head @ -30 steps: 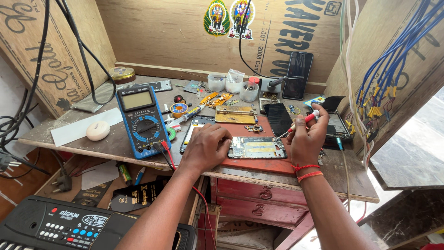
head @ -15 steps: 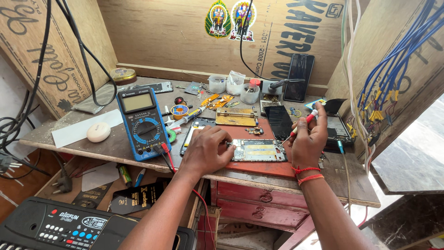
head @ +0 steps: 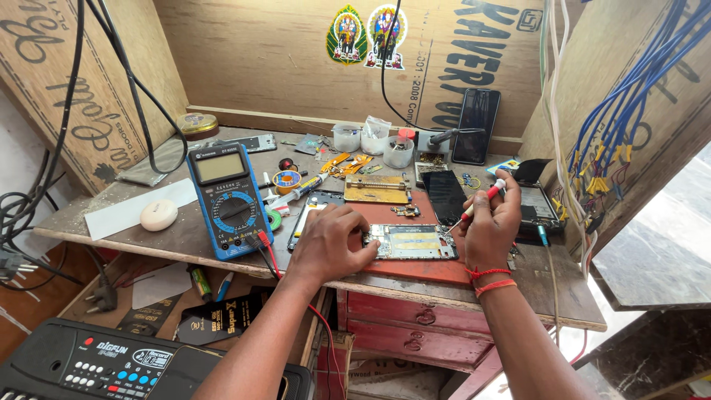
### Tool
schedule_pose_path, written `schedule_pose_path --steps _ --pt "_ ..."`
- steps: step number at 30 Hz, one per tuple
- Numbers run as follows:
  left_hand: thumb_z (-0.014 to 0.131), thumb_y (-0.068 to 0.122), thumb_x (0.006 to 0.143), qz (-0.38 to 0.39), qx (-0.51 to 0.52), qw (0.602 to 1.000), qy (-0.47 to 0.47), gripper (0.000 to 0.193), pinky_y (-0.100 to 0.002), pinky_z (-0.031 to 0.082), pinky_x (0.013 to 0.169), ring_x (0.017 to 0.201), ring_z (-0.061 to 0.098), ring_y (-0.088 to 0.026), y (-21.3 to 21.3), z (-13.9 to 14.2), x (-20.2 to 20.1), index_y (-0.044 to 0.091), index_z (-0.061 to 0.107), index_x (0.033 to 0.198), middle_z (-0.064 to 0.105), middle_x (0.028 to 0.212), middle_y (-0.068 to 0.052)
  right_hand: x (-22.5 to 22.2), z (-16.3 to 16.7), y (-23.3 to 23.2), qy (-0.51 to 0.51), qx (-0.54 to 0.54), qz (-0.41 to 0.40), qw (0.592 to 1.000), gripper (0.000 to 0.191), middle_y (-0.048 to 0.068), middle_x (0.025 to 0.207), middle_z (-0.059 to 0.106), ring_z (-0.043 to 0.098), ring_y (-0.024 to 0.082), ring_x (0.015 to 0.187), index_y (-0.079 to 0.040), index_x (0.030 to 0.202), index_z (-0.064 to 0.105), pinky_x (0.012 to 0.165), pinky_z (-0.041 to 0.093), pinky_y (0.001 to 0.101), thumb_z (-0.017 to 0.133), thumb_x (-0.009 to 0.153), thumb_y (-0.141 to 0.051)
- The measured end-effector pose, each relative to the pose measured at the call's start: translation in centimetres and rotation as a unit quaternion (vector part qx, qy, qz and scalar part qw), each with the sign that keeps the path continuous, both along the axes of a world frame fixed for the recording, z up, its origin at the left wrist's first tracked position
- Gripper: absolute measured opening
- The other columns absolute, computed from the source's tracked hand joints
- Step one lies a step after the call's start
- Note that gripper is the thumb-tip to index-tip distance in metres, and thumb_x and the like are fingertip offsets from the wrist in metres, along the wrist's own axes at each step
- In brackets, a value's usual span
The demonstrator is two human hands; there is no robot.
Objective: The person works at a cluttered repair bench on a disassembled smartphone lying on a mat. They hold the phone frame steady with one hand while probing its exposed board and connectors with multimeter test leads, repositioning the probes across different points, and later use a pen-shaped tool on the board.
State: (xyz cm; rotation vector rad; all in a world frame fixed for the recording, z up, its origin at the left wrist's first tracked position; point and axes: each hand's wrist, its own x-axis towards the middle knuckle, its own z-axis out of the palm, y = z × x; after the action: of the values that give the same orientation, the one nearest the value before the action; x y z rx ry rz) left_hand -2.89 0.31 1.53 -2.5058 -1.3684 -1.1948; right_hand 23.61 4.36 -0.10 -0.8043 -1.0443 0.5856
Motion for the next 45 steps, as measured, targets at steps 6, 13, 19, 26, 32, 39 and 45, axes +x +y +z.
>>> schedule_pose_path --steps 6,13,19,26,32,39,45 --pt "0.081 0.039 0.075 0.011 -0.026 1.000 0.011 0.027 -0.039 0.043 0.088 0.089 0.064 -0.021 0.10 -0.07 0.02 0.015 0.070 0.081 0.068 0.083 0.000 -0.08 0.18 -0.32 -0.007 -0.009 -0.009 1.000 0.042 0.004 0.085 0.061 0.051 0.004 0.061 -0.007 0.147 0.043 0.048 0.043 0.0201 0.049 0.106 -0.003" --pt "0.082 0.039 0.074 0.005 -0.009 1.000 0.005 0.028 -0.039 0.043 0.087 0.089 0.064 -0.021 0.00 -0.01 0.01 0.015 0.069 0.081 0.067 0.083 0.000 -0.10 0.33 -0.50 -0.010 -0.006 -0.022 1.000 0.046 0.004 0.085 0.061 0.050 0.004 0.060 -0.007 0.150 0.042 0.047 0.042 0.0200 0.050 0.105 -0.003" --pt "0.082 0.039 0.074 0.003 -0.004 1.000 -0.001 0.028 -0.039 0.044 0.086 0.089 0.064 -0.021 0.01 -0.04 -0.03 0.015 0.069 0.081 0.067 0.083 0.000 0.12 -0.03 -0.06 -0.018 0.006 -0.029 0.999 0.046 0.005 0.088 0.063 0.052 0.003 0.065 -0.006 0.151 0.041 0.051 0.042 0.0189 0.050 0.106 -0.003" --pt "0.080 0.035 0.075 -0.004 -0.008 1.000 0.012 0.025 -0.039 0.043 0.088 0.091 0.064 -0.022 -0.22 0.38 0.03 0.014 0.071 0.085 0.068 0.087 -0.002 0.09 0.09 -0.21 -0.004 -0.009 -0.018 1.000 0.045 0.005 0.088 0.063 0.051 0.004 0.062 -0.007 0.149 0.041 0.048 0.042 0.0194 0.049 0.105 -0.004" --pt "0.076 0.025 0.080 -0.136 0.108 0.982 0.071 0.018 -0.041 0.042 0.091 0.100 0.062 -0.025 -0.73 0.51 -0.17 0.011 0.068 0.089 0.066 0.096 -0.004 -0.15 0.18 -0.13 0.003 -0.013 -0.013 1.000 0.041 0.005 0.085 0.061 0.050 0.004 0.060 -0.008 0.145 0.043 0.047 0.041 0.0200 0.050 0.105 -0.004" --pt "0.073 0.019 0.085 -0.179 0.013 0.982 0.065 0.014 -0.040 0.045 0.092 0.102 0.059 -0.029 -0.26 0.36 0.14 0.012 0.066 0.095 0.062 0.099 -0.007 0.01 -0.15 0.27 -0.005 -0.017 -0.015 1.000 0.040 0.005 0.085 0.062 0.051 0.004 0.060 -0.007 0.143 0.044 0.047 0.041 0.0203 0.050 0.103 -0.004" --pt "0.069 0.015 0.081 -0.186 -0.041 0.980 0.051 0.014 -0.041 0.044 0.093 0.105 0.059 -0.028 -0.07 0.29 -0.01 0.016 0.067 0.095 0.062 0.103 -0.004 0.13 -0.25 0.43 -0.018 -0.017 -0.015 1.000 0.039 0.004 0.085 0.063 0.052 0.004 0.061 -0.007 0.142 0.044 0.047 0.042 0.0201 0.050 0.104 -0.004"
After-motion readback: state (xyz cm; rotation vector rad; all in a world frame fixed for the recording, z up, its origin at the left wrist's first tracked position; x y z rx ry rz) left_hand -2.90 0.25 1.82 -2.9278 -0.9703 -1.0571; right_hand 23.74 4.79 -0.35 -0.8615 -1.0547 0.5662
